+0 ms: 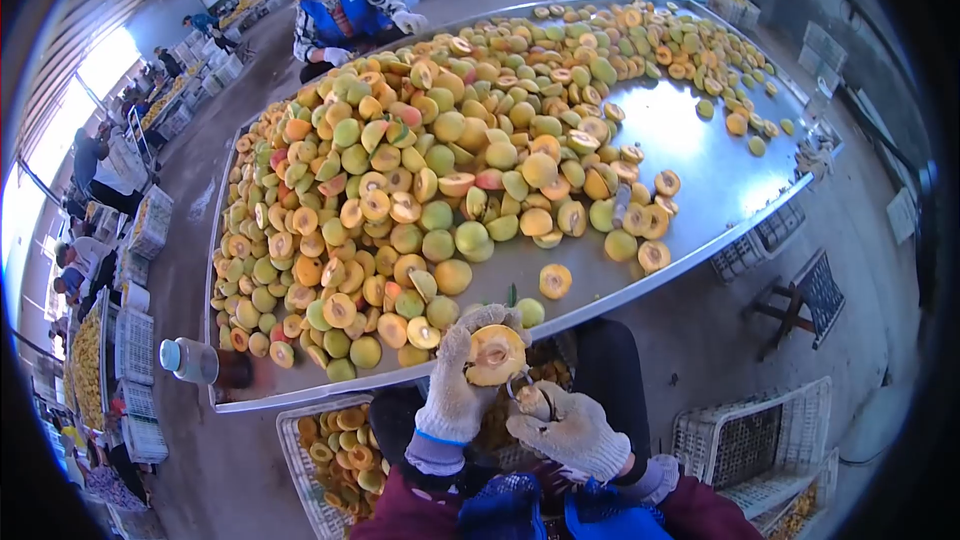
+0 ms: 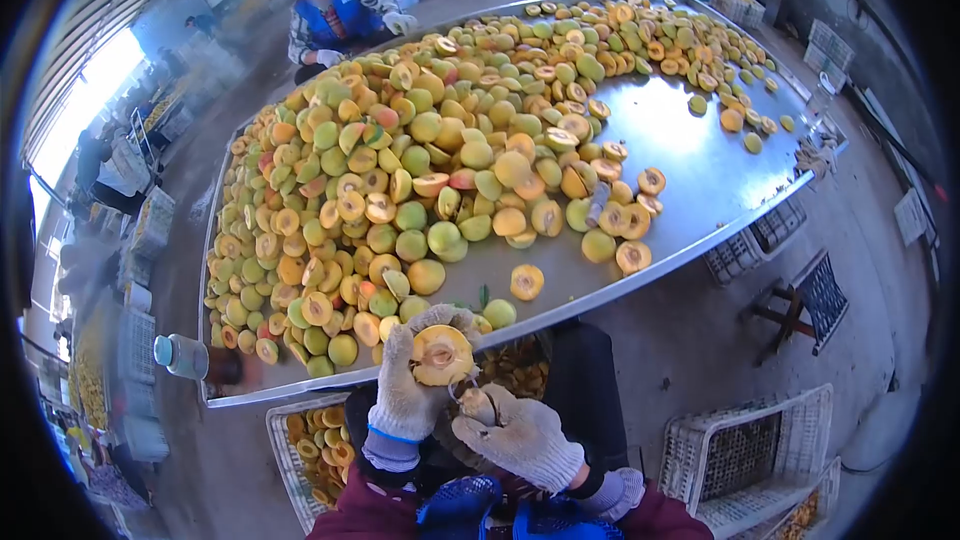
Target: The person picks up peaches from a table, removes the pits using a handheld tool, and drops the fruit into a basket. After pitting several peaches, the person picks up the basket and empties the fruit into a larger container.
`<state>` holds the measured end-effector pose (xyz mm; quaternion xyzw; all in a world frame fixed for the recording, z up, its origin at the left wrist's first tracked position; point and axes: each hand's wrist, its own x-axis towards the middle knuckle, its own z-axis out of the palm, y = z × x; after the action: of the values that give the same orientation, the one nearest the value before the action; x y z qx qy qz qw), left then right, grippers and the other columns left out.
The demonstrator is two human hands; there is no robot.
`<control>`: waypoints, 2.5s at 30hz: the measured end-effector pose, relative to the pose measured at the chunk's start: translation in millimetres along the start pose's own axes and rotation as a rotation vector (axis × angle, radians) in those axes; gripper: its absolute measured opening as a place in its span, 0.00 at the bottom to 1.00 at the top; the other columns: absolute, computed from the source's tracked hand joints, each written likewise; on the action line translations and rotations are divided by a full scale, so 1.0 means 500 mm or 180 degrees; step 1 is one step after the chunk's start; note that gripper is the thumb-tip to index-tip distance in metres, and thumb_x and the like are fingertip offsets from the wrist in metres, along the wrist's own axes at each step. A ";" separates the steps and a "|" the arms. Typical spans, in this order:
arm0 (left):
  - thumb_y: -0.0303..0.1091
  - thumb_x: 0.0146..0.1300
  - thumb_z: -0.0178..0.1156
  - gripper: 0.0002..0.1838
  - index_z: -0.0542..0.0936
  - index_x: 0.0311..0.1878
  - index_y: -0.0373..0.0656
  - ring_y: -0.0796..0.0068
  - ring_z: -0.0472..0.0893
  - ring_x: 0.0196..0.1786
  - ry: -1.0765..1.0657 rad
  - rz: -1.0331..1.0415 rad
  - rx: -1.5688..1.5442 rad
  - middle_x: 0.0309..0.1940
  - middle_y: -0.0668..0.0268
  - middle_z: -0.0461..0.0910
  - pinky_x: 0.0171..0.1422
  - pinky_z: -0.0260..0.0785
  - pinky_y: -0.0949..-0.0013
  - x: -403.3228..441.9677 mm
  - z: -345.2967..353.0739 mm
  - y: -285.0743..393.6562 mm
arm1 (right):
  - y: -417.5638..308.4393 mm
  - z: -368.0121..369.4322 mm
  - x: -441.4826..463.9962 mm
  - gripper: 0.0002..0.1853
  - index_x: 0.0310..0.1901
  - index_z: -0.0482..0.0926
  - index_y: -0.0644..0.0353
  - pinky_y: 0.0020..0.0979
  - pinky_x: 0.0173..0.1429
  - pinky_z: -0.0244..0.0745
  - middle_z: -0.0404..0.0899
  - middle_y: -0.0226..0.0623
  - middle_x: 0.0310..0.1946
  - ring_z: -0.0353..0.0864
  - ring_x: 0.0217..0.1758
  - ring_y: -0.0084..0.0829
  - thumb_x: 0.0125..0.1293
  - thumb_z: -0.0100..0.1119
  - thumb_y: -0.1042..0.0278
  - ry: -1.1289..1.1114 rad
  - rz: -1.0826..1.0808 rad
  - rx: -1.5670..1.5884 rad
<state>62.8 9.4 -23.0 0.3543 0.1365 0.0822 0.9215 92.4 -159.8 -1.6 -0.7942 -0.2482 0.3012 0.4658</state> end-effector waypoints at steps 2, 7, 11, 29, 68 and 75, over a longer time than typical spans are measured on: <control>0.62 0.67 0.53 0.36 0.69 0.64 0.38 0.62 0.78 0.55 0.0099 0.0005 0.0074 0.56 0.55 0.76 0.59 0.73 0.60 -0.030 0.027 0.006 | -0.014 0.003 -0.004 0.19 0.42 0.76 0.54 0.40 0.35 0.75 0.79 0.41 0.24 0.81 0.29 0.45 0.58 0.68 0.51 0.0183 -0.0018 -0.0133; 0.58 0.70 0.51 0.35 0.67 0.65 0.35 0.57 0.74 0.63 0.0190 0.0221 0.0246 0.66 0.51 0.67 0.64 0.69 0.57 -0.070 0.048 -0.008 | -0.017 0.007 -0.017 0.23 0.46 0.77 0.53 0.43 0.36 0.77 0.82 0.44 0.28 0.84 0.33 0.47 0.58 0.66 0.45 0.0162 0.0065 -0.0364; 0.53 0.72 0.50 0.29 0.68 0.64 0.37 0.57 0.74 0.62 0.0306 0.0981 0.1064 0.65 0.51 0.68 0.65 0.68 0.56 -0.088 0.062 -0.037 | -0.005 0.023 -0.032 0.24 0.47 0.77 0.54 0.44 0.36 0.77 0.83 0.46 0.29 0.84 0.33 0.47 0.58 0.64 0.44 0.0195 -0.0071 -0.0264; 0.29 0.69 0.53 0.13 0.78 0.53 0.35 0.60 0.81 0.48 -0.0150 0.0763 0.3162 0.45 0.55 0.81 0.55 0.73 0.64 -0.087 0.117 0.031 | -0.020 -0.037 -0.047 0.14 0.36 0.77 0.57 0.19 0.15 0.62 0.74 0.25 0.19 0.69 0.13 0.17 0.68 0.60 0.53 -0.1745 0.1297 0.2451; 0.69 0.68 0.45 0.41 0.76 0.45 0.29 0.76 0.74 0.29 -0.0511 0.0632 0.2459 0.29 0.62 0.77 0.32 0.65 0.73 -0.114 0.095 -0.012 | 0.035 0.011 -0.087 0.14 0.37 0.75 0.61 0.24 0.13 0.61 0.71 0.29 0.16 0.66 0.10 0.20 0.65 0.62 0.58 -0.2261 0.0700 0.3634; 0.51 0.72 0.52 0.22 0.77 0.52 0.39 0.59 0.83 0.37 -0.0074 0.0121 0.0597 0.39 0.55 0.83 0.41 0.78 0.63 -0.131 0.086 -0.029 | 0.039 0.024 -0.085 0.15 0.36 0.75 0.62 0.22 0.16 0.61 0.71 0.28 0.18 0.67 0.13 0.18 0.65 0.64 0.58 -0.2515 0.0789 0.3678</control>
<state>14.7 -44.7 10.6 0.4425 0.1261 0.0823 0.8840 56.3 -190.1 -13.0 -0.2739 -0.1070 0.7009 0.6499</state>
